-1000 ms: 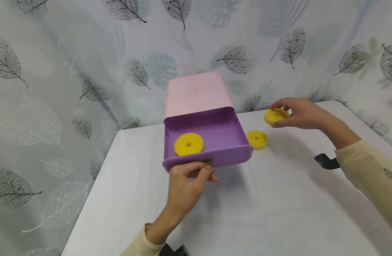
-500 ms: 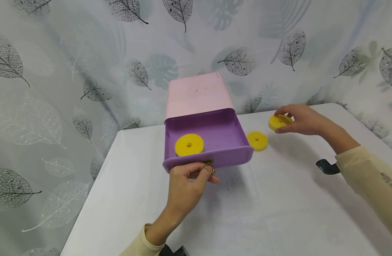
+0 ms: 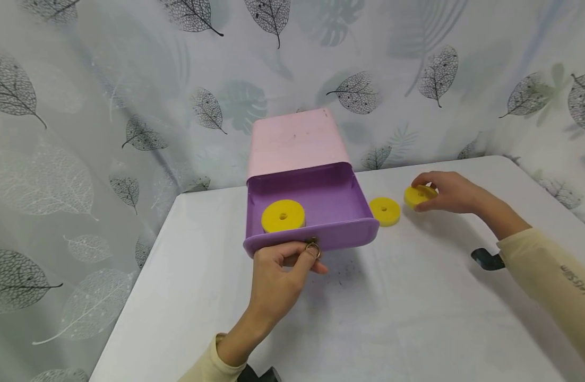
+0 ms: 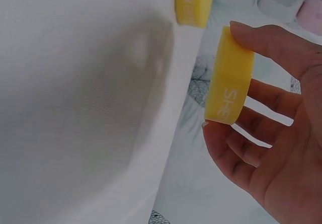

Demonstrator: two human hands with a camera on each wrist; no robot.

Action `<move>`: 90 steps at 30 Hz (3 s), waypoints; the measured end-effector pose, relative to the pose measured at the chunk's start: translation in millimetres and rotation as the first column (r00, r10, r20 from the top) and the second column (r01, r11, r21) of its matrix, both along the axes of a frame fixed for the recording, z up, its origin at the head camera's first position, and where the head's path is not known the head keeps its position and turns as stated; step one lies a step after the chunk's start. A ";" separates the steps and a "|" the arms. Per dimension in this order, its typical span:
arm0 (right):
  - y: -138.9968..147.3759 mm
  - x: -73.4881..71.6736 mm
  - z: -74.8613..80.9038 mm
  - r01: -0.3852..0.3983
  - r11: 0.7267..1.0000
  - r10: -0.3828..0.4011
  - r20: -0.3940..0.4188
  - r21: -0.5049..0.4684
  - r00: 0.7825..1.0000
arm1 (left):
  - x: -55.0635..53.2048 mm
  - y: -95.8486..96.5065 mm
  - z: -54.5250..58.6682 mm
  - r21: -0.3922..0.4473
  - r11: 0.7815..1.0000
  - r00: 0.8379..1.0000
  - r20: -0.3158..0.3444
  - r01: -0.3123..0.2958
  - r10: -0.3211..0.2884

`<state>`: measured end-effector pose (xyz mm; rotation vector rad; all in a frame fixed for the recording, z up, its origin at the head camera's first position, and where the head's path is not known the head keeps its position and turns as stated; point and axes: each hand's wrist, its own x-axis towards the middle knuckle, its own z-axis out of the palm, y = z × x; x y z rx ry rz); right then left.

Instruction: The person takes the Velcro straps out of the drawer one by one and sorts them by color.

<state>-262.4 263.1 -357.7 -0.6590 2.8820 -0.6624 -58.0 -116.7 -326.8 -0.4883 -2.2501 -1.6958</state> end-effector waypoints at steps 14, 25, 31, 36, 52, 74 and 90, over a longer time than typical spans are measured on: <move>-1.5 0.8 -23.6 0.016 1.000 -0.016 0.070 -0.006 0.997 | -0.7 -1.3 0.6 -0.002 1.000 1.000 -0.005 -0.004 0.004; -3.6 -0.4 -30.4 0.020 1.000 -0.019 0.077 -0.011 0.997 | -1.1 -2.2 0.4 0.009 1.000 1.000 -0.011 0.001 -0.001; -3.9 0.6 -33.2 0.024 1.000 -0.023 0.080 -0.008 0.996 | -1.0 -1.7 0.7 0.011 1.000 1.000 -0.009 0.001 -0.001; -5.0 2.7 -34.0 0.017 1.000 -0.016 0.075 -0.011 0.997 | -0.3 -1.4 0.2 0.010 1.000 1.000 0.009 -0.003 0.003; -58.4 39.8 52.1 -0.125 0.972 0.071 -0.258 -0.199 0.964 | -1.2 -2.7 -0.2 -0.001 1.000 1.000 -0.013 0.005 -0.005; -161.0 92.4 131.0 -0.646 0.713 0.461 -0.512 -0.272 0.725 | -2.6 -2.7 2.8 -0.006 1.000 1.000 -0.020 0.009 -0.009; -187.6 79.2 141.0 -0.661 0.743 0.599 -0.335 -0.106 0.728 | -1.9 -3.1 3.0 0.003 1.000 1.000 -0.009 0.004 -0.004</move>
